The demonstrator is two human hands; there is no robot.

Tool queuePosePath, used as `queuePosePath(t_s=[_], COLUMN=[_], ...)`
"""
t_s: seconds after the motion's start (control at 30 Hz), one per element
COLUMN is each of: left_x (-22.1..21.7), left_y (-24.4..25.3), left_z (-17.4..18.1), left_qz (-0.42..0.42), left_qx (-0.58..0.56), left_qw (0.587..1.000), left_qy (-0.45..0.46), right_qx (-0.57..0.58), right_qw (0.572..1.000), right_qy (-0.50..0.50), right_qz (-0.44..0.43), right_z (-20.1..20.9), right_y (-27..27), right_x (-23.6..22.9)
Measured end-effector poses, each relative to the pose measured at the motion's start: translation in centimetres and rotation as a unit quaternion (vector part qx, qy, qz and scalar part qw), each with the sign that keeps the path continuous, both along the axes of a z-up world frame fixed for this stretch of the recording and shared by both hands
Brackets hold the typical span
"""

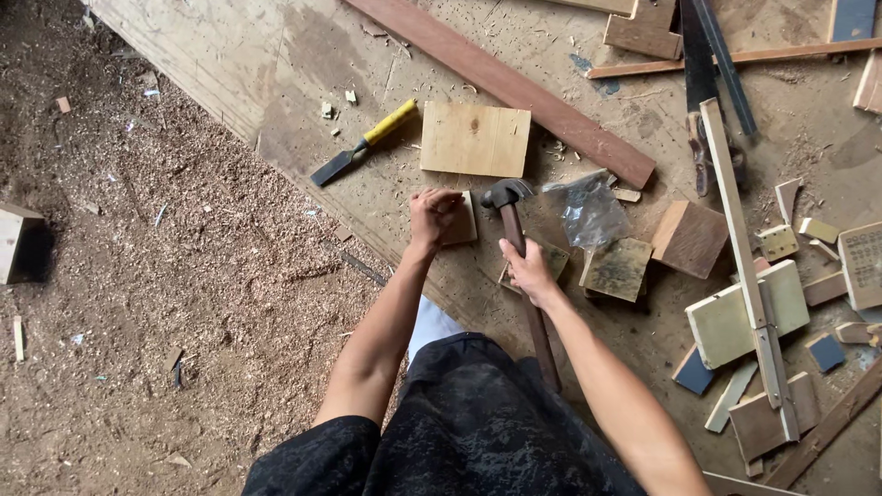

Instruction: The person assembles small wooden blocks by inserting nails and hammering them into place. They handle a plastic bag of nails, position the blocks, and use a hammer to secure the nails, repeating the process for multiple blocks.

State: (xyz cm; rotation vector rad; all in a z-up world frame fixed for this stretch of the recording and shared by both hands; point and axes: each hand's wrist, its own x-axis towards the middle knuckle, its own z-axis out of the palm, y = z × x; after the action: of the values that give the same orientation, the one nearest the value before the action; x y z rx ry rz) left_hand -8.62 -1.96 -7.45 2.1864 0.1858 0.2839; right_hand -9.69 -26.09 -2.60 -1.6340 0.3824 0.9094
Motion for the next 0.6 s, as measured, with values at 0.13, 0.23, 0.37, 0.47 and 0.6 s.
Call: queuePosePath(t_s=[0.13, 0.23, 0.37, 0.47, 0.6], left_x=[0.0, -0.7, -1.1, -1.0, -1.1], left_y=[-1.2, -1.6, -1.6, -1.1, -1.4], left_z=[-0.8, -0.8, -1.1, -1.5, -2.5], left_qz=[0.049, 0.034, 0.085, 0.067, 0.073], left_qx=[0.017, 0.056, 0.022, 0.051, 0.069], left_qw=[0.998, 0.997, 0.996, 0.996, 0.995], left_qy=[-0.032, -0.039, -0.005, -0.004, -0.023], right_qx=[0.015, 0.007, 0.004, 0.015, 0.039], right_qw=[0.999, 0.999, 0.999, 1.000, 0.998], right_qy=[-0.029, -0.033, -0.035, -0.014, 0.021], right_qz=[0.020, 0.029, 0.024, 0.001, -0.047], right_z=[-0.8, -1.4, -1.9, -1.6, -0.7], right_y=[-1.0, -1.4, -1.5, -0.9, -1.0], right_x=[0.6, 0.4, -0.1, -0.4, -0.4])
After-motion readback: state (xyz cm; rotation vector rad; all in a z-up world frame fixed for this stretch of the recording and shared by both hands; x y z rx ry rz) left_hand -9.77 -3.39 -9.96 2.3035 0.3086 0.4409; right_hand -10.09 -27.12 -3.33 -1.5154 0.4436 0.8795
